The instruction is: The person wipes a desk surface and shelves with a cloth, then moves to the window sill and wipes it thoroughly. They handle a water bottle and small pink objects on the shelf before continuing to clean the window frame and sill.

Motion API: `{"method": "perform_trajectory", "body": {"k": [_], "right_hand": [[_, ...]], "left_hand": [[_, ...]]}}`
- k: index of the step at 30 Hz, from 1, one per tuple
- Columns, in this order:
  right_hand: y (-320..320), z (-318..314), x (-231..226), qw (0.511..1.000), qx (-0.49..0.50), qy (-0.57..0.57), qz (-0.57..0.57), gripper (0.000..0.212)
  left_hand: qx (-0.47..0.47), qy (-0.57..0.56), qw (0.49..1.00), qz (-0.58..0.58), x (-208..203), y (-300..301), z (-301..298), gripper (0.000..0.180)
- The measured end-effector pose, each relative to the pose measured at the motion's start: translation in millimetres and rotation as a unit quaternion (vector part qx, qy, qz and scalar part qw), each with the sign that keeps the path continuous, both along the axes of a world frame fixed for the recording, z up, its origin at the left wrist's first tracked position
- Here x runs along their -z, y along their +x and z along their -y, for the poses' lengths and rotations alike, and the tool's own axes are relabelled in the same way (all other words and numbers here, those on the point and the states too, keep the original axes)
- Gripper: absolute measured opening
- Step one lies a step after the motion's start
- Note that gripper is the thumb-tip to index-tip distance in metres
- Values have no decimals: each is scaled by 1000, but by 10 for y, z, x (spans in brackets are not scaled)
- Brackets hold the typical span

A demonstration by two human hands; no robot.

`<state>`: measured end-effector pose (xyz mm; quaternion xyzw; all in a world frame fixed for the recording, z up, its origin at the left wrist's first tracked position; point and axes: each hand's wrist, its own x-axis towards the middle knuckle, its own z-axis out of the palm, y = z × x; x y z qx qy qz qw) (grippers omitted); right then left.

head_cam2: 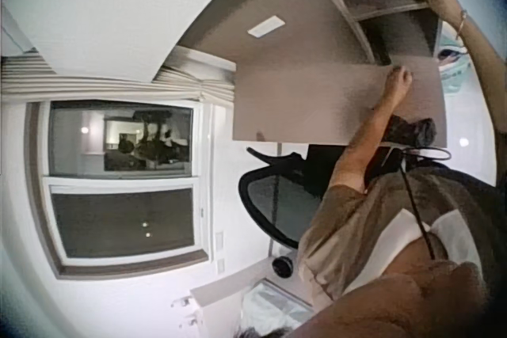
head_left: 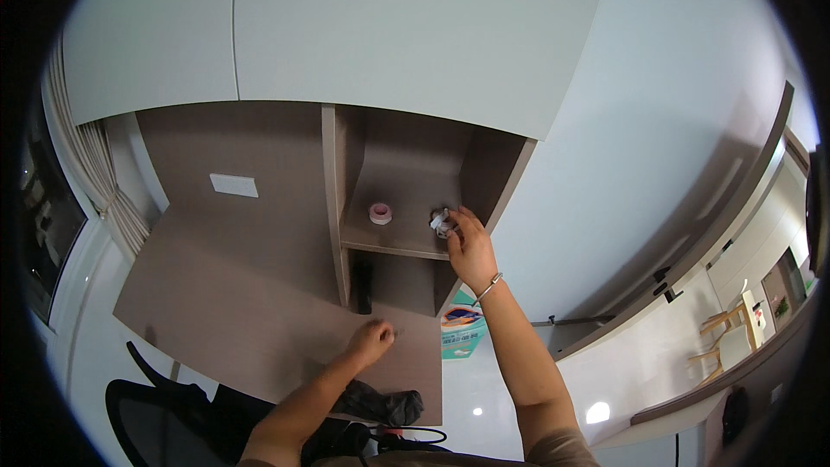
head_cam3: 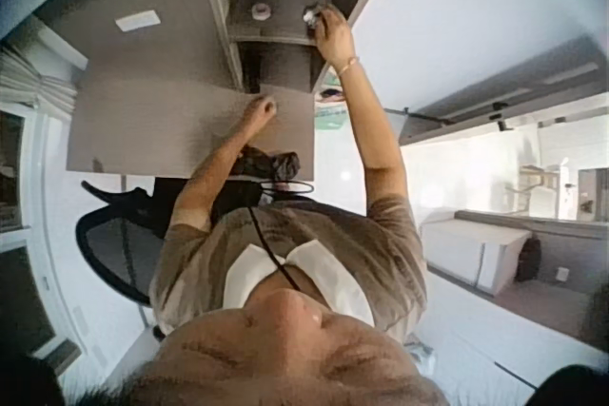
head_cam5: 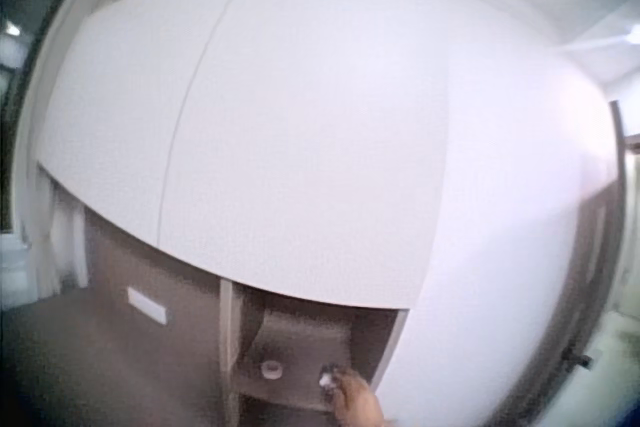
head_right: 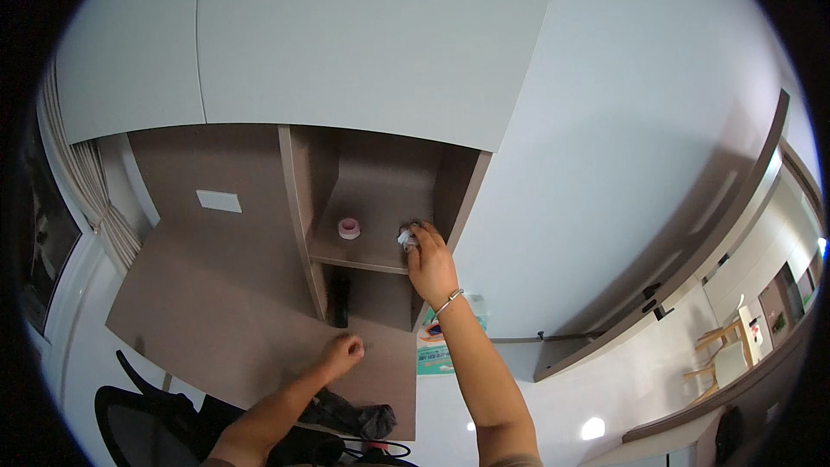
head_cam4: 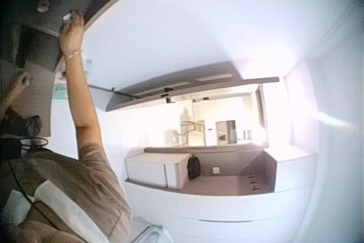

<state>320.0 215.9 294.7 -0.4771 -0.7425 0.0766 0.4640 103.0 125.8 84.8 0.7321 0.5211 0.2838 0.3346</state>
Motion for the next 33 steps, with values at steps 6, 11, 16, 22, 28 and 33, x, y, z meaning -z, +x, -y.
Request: {"method": "perform_trajectory", "body": {"k": [6,11,16,22,28,33], "right_hand": [[103,-31,70,999,-32,10,-29,32],[-16,42,23,996,-53,-37,-57,32],[147,29,187,999,-38,23,-9,30],[105,22,261,997,-46,59,-15,30],[179,640,777,998,-54,-3,43,28],[-4,1786,2602,917,-283,-83,268,33]], "left_hand": [[-111,279,951,76,-1454,161,-923,21],[-207,214,946,127,-1615,242,-1562,30],[-120,151,911,364,-1245,195,-1133,32],[-138,115,970,163,-277,-794,-183,22],[-88,15,996,-17,274,-1109,856,23],[62,76,981,-167,740,-976,1485,40]]}}
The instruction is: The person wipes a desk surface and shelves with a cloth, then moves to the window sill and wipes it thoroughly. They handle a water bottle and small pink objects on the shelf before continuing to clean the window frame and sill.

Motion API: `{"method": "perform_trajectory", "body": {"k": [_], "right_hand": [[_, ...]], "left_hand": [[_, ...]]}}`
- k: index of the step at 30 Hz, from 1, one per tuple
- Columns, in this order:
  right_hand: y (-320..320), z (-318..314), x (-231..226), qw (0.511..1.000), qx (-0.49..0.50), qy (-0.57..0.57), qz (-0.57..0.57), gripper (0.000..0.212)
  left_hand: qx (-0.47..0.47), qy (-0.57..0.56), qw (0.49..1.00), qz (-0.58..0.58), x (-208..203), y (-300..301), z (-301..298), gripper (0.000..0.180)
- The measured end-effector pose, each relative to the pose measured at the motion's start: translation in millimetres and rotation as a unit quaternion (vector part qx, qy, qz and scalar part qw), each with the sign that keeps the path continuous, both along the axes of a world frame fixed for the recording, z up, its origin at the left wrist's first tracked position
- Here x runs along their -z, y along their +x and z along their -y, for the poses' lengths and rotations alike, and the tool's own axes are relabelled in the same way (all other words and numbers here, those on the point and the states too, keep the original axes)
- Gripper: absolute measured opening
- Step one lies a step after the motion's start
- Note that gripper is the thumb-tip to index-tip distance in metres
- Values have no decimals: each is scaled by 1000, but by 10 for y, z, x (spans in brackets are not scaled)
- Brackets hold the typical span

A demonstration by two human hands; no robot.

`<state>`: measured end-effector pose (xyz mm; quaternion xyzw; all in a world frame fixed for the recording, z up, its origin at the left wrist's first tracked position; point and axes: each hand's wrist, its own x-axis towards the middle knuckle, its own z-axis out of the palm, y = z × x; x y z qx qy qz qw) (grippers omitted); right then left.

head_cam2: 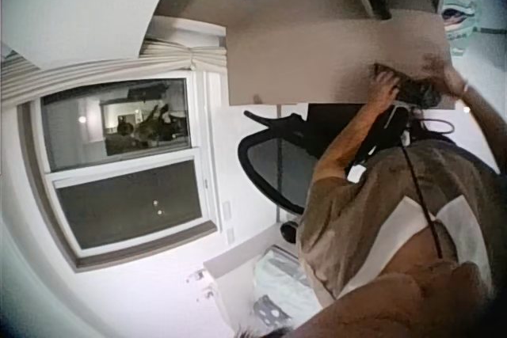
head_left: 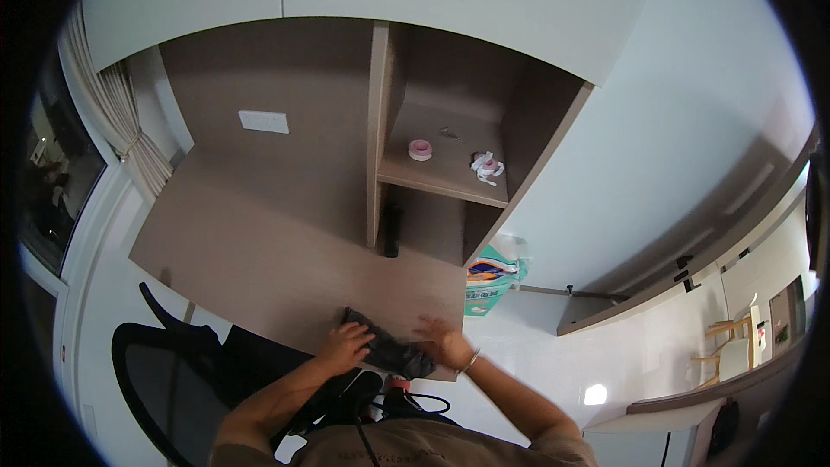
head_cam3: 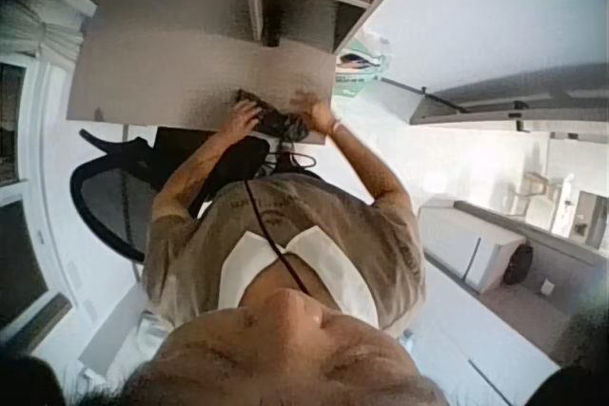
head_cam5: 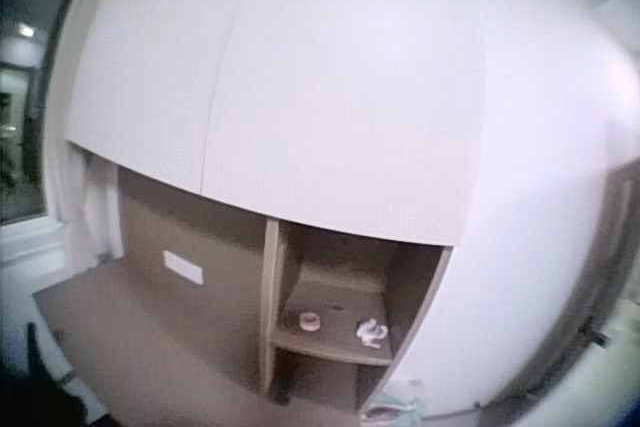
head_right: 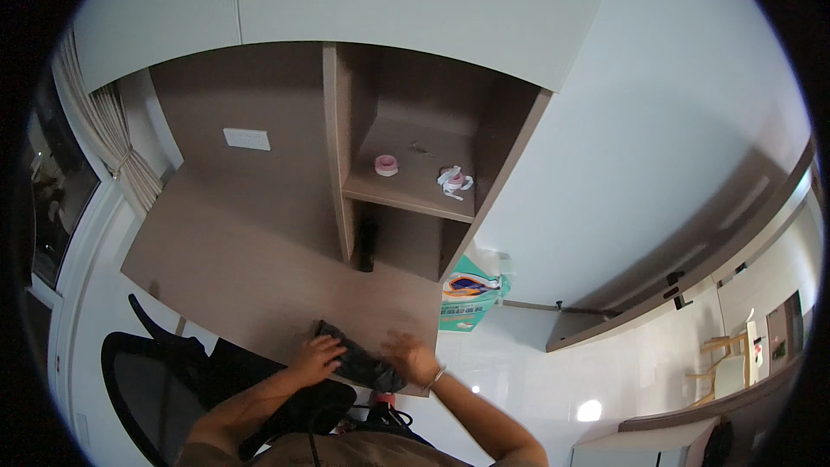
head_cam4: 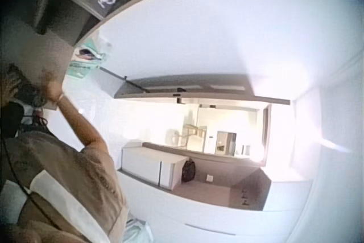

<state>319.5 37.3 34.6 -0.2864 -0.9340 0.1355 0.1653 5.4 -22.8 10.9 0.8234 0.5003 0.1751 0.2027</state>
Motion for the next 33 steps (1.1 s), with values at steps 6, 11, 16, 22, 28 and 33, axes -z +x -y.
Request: {"method": "perform_trajectory", "body": {"k": [6,11,16,22,28,33], "right_hand": [[-296,746,462,971,53,-73,223,54],[-564,-57,572,966,172,-60,185,55],[-779,-41,380,960,204,-96,164,54],[-915,662,459,975,77,-45,204,53],[-1104,14,572,968,81,-81,224,53],[-1550,-157,444,952,147,-132,236,54]], "left_hand": [[24,26,986,-162,442,168,82,58],[-59,-63,985,-151,207,198,-651,58],[-83,-136,977,-142,27,102,-521,57],[-75,-144,972,-171,-65,-182,393,67],[-83,-147,975,-147,90,-306,6,68],[-120,-173,968,-136,148,-501,-270,69]]}}
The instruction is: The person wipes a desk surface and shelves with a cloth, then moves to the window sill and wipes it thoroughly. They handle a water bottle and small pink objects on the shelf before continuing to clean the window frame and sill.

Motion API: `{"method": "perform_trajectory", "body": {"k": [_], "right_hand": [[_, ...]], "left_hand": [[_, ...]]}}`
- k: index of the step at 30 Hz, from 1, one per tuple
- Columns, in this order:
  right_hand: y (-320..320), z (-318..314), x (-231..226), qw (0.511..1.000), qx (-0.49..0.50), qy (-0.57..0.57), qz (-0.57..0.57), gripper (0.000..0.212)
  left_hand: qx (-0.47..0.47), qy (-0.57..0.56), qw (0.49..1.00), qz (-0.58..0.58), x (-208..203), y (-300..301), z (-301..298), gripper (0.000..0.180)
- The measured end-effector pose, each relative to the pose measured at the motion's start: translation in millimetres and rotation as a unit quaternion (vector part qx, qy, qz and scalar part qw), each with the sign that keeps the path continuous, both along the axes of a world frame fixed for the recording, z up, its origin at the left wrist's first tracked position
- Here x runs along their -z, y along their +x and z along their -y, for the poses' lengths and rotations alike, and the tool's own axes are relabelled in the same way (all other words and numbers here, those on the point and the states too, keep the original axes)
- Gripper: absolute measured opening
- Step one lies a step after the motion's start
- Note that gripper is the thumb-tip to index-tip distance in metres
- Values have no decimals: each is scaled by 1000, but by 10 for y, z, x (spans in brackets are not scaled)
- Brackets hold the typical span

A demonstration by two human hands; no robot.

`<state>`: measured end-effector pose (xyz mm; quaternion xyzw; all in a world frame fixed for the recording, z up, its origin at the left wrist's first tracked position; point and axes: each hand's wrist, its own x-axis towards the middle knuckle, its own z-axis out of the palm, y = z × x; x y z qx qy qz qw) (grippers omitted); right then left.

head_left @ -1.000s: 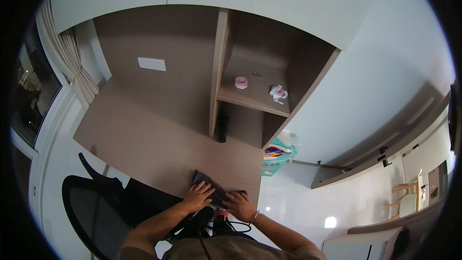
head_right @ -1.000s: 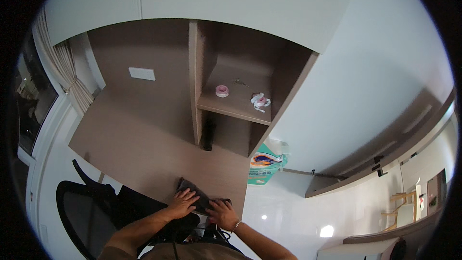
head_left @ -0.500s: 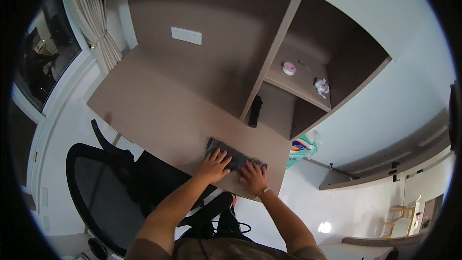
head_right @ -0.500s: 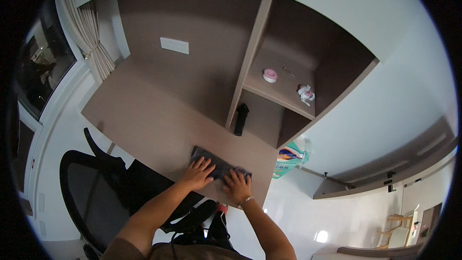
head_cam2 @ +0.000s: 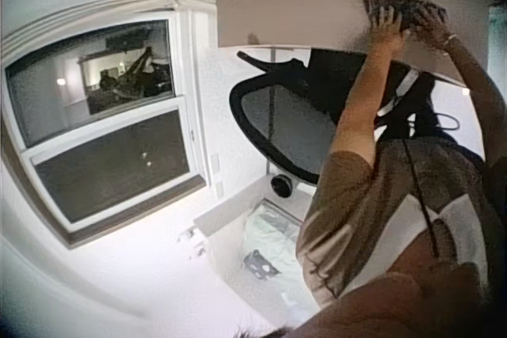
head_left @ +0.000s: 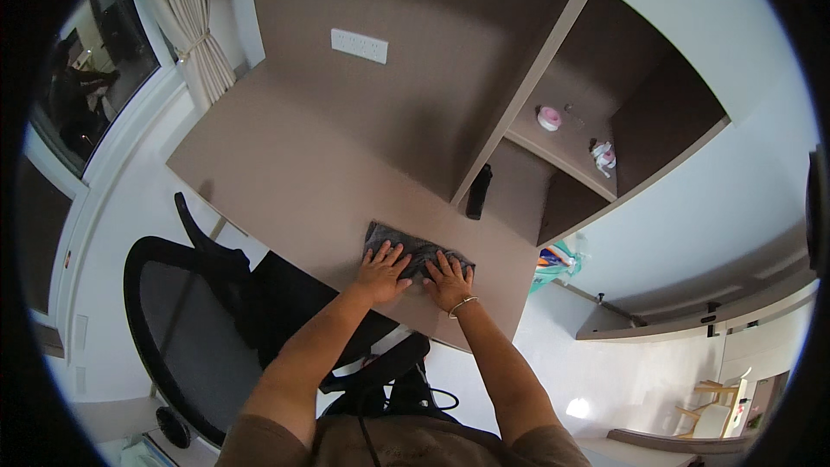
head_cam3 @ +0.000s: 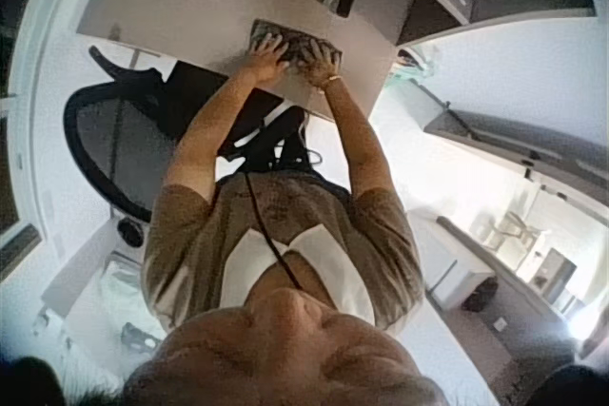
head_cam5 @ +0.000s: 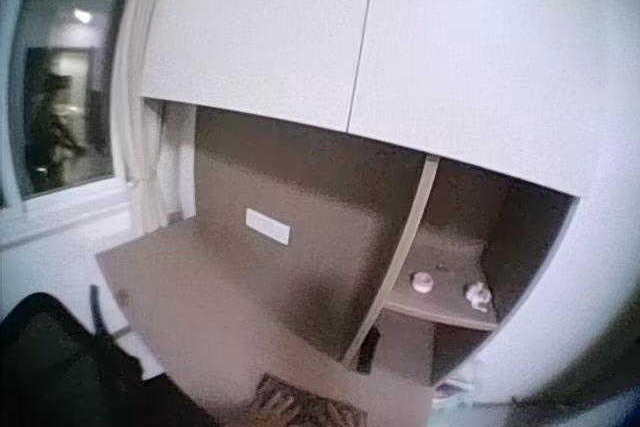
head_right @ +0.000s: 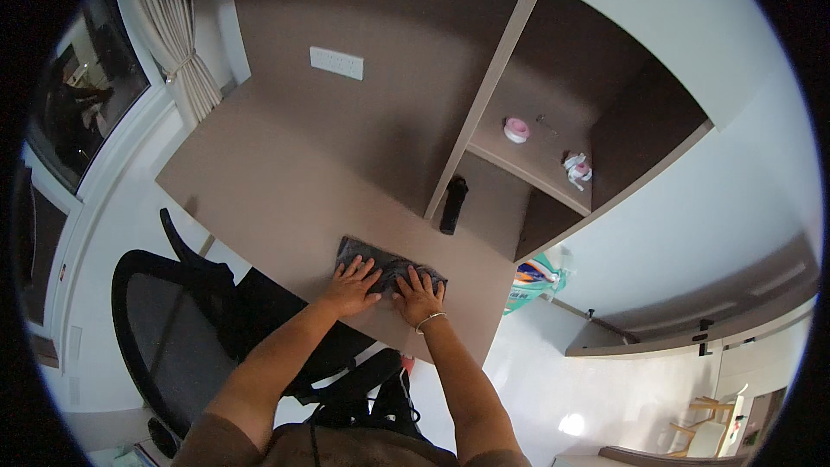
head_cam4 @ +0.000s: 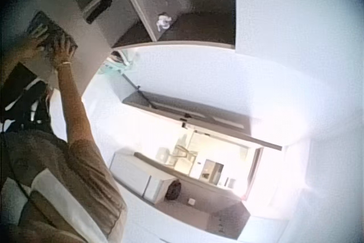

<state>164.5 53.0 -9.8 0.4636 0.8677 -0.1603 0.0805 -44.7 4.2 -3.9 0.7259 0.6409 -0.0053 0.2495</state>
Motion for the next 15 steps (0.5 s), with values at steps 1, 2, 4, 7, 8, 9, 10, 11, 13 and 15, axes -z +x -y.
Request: {"method": "perform_trajectory", "body": {"k": [1,2,4,7,8,9,10,11,13,15], "right_hand": [[2,61,-34,1000,-20,16,10,55],[15,136,-50,998,-39,33,21,56],[50,466,-5,995,-79,57,-6,57],[30,852,-119,995,-95,0,2,61],[-22,812,-166,995,-95,-10,14,61],[-38,757,-194,995,-91,-23,28,62],[-17,685,-101,995,-92,8,-30,60],[-30,521,-23,995,-91,13,-37,60],[-159,232,-23,994,-96,20,-53,60],[-352,-162,-68,997,-71,-21,-21,58]], "left_hand": [[8,5,1000,-10,-108,-32,84,69],[16,9,1000,-20,-189,-63,164,70],[30,-3,998,-47,-258,-154,461,71],[45,0,997,-60,-152,-284,780,74],[40,26,998,-40,-132,-322,763,70],[34,32,998,-35,-87,-332,686,70],[28,35,999,-29,-16,-332,569,70],[22,38,999,-24,41,-337,433,70],[3,46,999,-29,41,-431,126,65],[-21,71,997,-13,170,-608,-218,61]]}}
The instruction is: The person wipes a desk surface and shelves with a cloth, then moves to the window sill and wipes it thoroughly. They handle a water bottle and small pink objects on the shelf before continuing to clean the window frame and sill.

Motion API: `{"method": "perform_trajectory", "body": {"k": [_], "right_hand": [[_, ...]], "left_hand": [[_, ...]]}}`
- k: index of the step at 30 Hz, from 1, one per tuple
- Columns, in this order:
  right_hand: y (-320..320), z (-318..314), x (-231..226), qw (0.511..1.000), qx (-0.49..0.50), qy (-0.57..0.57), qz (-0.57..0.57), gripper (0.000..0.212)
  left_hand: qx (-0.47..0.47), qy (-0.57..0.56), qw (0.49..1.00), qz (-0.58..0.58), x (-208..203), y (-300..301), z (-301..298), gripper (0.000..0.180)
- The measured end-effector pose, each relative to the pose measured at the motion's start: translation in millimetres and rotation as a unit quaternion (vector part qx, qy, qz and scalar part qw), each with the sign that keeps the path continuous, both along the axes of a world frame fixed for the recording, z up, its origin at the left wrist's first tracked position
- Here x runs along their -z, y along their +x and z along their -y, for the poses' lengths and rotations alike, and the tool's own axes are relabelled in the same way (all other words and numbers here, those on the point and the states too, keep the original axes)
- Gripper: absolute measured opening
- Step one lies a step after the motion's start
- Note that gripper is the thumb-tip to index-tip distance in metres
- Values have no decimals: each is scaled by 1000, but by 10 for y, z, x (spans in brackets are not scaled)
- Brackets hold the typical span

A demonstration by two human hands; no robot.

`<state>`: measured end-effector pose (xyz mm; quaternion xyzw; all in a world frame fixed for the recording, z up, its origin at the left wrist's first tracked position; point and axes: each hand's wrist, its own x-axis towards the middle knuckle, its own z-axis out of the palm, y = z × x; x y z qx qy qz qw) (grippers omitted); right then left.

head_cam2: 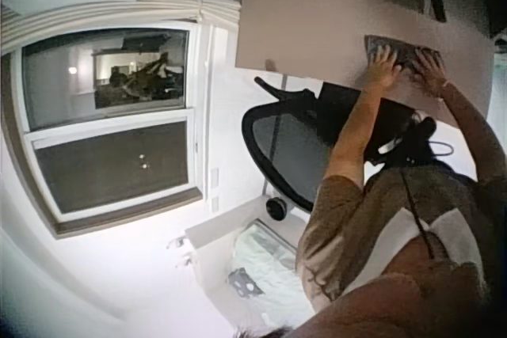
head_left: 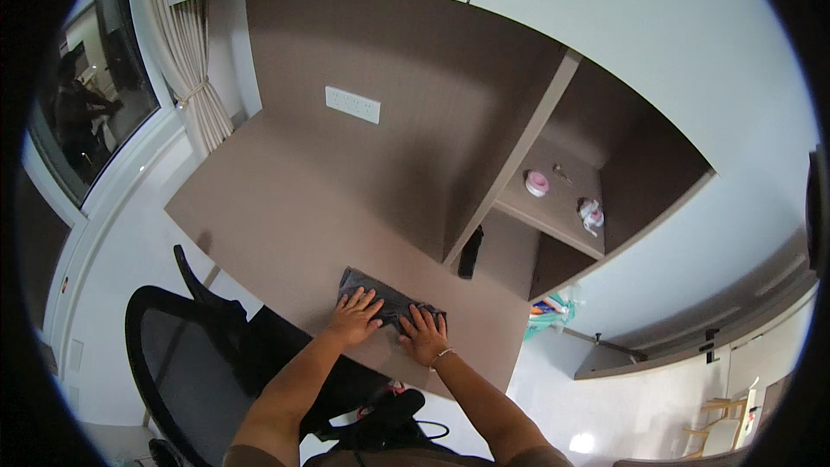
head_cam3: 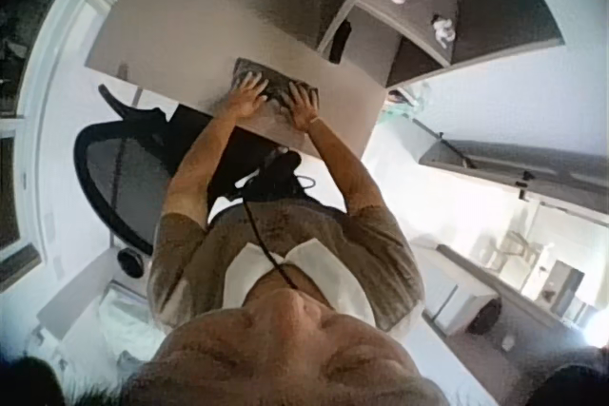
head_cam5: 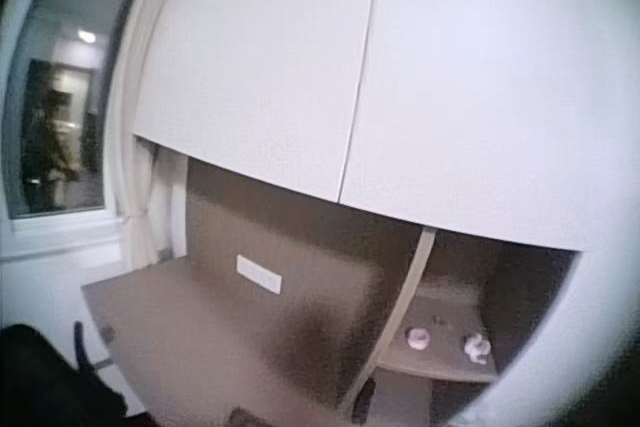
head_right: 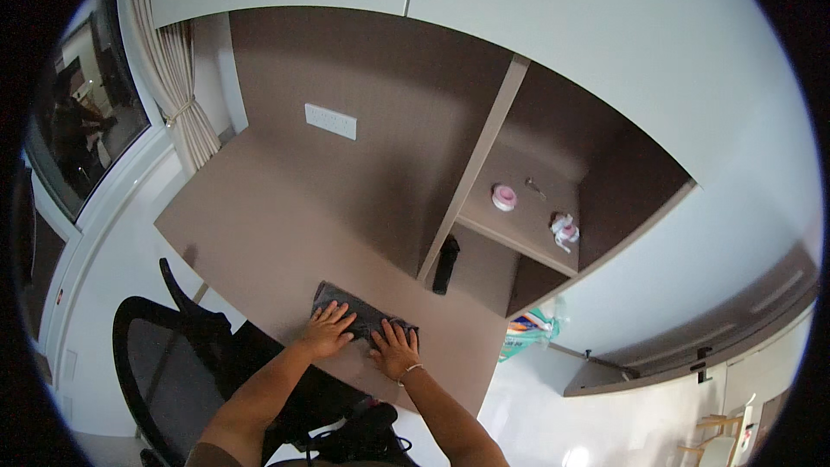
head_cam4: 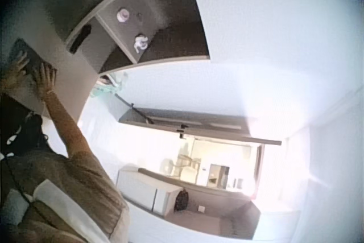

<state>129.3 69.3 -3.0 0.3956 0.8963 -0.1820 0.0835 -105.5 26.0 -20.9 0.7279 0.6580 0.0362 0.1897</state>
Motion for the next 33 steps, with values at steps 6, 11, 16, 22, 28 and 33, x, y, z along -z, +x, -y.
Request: {"method": "perform_trajectory", "body": {"k": [6,11,16,22,28,33], "right_hand": [[-373,-867,-69,998,15,-54,11,57],[-375,-841,-270,998,3,-46,36,56],[-381,-616,-131,999,13,-25,44,57],[-486,-123,-4,998,31,26,-52,54],[107,576,29,946,136,153,-252,44],[460,1403,256,927,190,193,-260,39]], "left_hand": [[-66,-81,995,2,-284,-229,-776,55],[-62,-78,995,-27,-300,-201,-651,55],[-70,-65,995,-9,-246,-170,-339,57],[-53,-109,991,-53,-510,-310,94,57],[-20,-46,996,-69,-1256,-582,591,56],[-6,-9,998,-66,-1695,-888,1093,53]]}}
